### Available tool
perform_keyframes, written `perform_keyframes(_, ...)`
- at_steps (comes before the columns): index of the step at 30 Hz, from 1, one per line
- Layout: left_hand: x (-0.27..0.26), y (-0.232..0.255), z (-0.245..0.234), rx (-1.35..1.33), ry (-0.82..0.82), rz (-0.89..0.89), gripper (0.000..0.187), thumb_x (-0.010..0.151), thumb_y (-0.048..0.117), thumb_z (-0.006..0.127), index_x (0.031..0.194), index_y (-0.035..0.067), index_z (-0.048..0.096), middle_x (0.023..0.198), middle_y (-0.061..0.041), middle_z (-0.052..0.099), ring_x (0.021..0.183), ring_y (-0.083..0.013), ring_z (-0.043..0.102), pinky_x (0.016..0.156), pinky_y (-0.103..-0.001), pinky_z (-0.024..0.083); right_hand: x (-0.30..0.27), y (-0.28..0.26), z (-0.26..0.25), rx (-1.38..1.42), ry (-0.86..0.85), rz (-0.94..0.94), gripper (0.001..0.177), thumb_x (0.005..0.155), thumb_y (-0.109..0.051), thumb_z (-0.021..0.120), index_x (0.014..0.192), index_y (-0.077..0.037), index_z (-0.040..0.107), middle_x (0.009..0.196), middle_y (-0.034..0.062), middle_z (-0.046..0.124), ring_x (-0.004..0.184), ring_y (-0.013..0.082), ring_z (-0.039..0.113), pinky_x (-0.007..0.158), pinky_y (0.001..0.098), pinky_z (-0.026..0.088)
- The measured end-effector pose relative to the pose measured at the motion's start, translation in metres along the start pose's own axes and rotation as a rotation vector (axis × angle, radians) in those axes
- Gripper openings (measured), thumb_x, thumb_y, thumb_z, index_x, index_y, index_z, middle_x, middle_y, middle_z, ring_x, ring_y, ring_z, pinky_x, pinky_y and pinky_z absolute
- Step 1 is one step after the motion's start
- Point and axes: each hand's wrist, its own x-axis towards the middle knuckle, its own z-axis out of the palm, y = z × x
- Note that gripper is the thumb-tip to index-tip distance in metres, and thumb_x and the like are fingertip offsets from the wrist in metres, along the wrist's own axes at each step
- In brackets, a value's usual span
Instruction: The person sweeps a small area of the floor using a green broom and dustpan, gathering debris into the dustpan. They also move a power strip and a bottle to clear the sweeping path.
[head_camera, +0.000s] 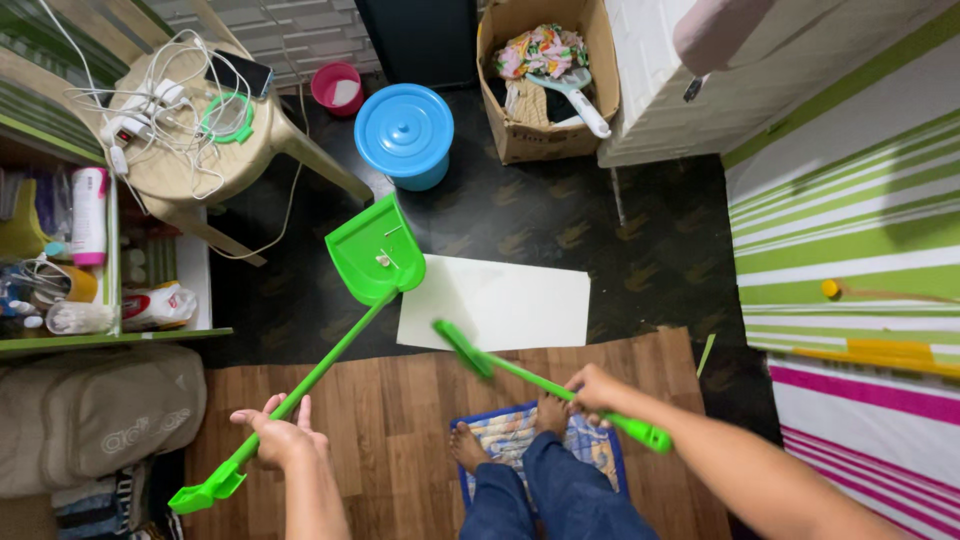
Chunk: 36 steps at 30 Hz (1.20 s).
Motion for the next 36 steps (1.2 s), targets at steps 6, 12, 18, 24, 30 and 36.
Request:
perform_keyframes(6, -0.016, -0.005, 0.006, -0.017, 0.061, -0.031, 0.074, 0.096, 0.066, 0.053, 0.097, -0.008, 0.056, 0.099, -0.014, 0.070, 0.096, -0.0255, 0.072, 0.083, -0.046, 0.063, 0.017, 0.011, -0.138, -0.074, 0.195, 0.047, 0.035, 0.086, 0.000, 0.070, 0.121, -0.002, 0.075, 0.065, 0.0148, 0.069, 0.044, 0.0186, 0.059, 0.035, 0.0373, 0.047)
perform_keyframes(12, -0.030, -0.024, 0.018, -0.065, 0.058, -0.049, 0.068, 0.094, 0.065, 0.049, 0.096, -0.002, 0.041, 0.101, -0.014, 0.068, 0.099, -0.0260, 0.070, 0.085, -0.047, 0.062, -0.012, 0.026, -0.100, -0.424, 0.432, -0.249, 0.042, 0.080, -0.007, 0.072, 0.122, -0.005, 0.070, 0.077, 0.0130, 0.076, 0.056, 0.0190, 0.069, 0.046, 0.0354, 0.054)
perform_keyframes(18, -0.040, -0.040, 0.035, 0.015, -0.059, -0.015, 0.073, 0.097, 0.068, 0.047, 0.094, -0.003, 0.060, 0.105, -0.012, 0.064, 0.105, -0.0245, 0.067, 0.090, -0.044, 0.060, -0.033, 0.026, -0.109, -0.215, 0.019, 0.069, 0.045, 0.088, -0.006, 0.070, 0.133, -0.010, 0.068, 0.067, 0.0124, 0.070, 0.044, 0.0202, 0.060, 0.038, 0.0384, 0.050)
perform_keyframes(24, -0.044, -0.050, 0.051, 0.082, -0.094, 0.020, 0.071, 0.097, 0.068, 0.048, 0.091, -0.002, 0.062, 0.105, -0.011, 0.065, 0.105, -0.0245, 0.067, 0.090, -0.043, 0.060, -0.021, 0.013, -0.174, -0.255, 0.312, 0.058, 0.046, 0.086, -0.002, 0.067, 0.132, -0.010, 0.069, 0.068, 0.0150, 0.072, 0.046, 0.0218, 0.067, 0.040, 0.0391, 0.057)
perform_keyframes(30, -0.037, -0.070, 0.071, 0.194, -0.185, 0.015, 0.067, 0.100, 0.066, 0.047, 0.094, 0.001, 0.062, 0.107, -0.009, 0.067, 0.106, -0.0219, 0.067, 0.088, -0.040, 0.060, -0.052, 0.075, -0.171, -0.189, 0.354, -0.022, 0.060, 0.089, -0.003, 0.066, 0.146, -0.019, 0.055, 0.068, 0.0154, 0.068, 0.044, 0.0216, 0.060, 0.040, 0.0401, 0.052)
perform_keyframes(36, -0.025, -0.085, 0.095, 0.321, -0.345, 0.048, 0.060, 0.102, 0.066, 0.048, 0.109, 0.007, 0.056, 0.110, -0.007, 0.066, 0.104, -0.0230, 0.065, 0.090, -0.039, 0.060, -0.078, 0.164, -0.159, 0.359, 0.413, 0.037, 0.066, 0.090, -0.002, 0.065, 0.152, -0.018, 0.047, 0.066, 0.0134, 0.062, 0.043, 0.0220, 0.052, 0.039, 0.0418, 0.047)
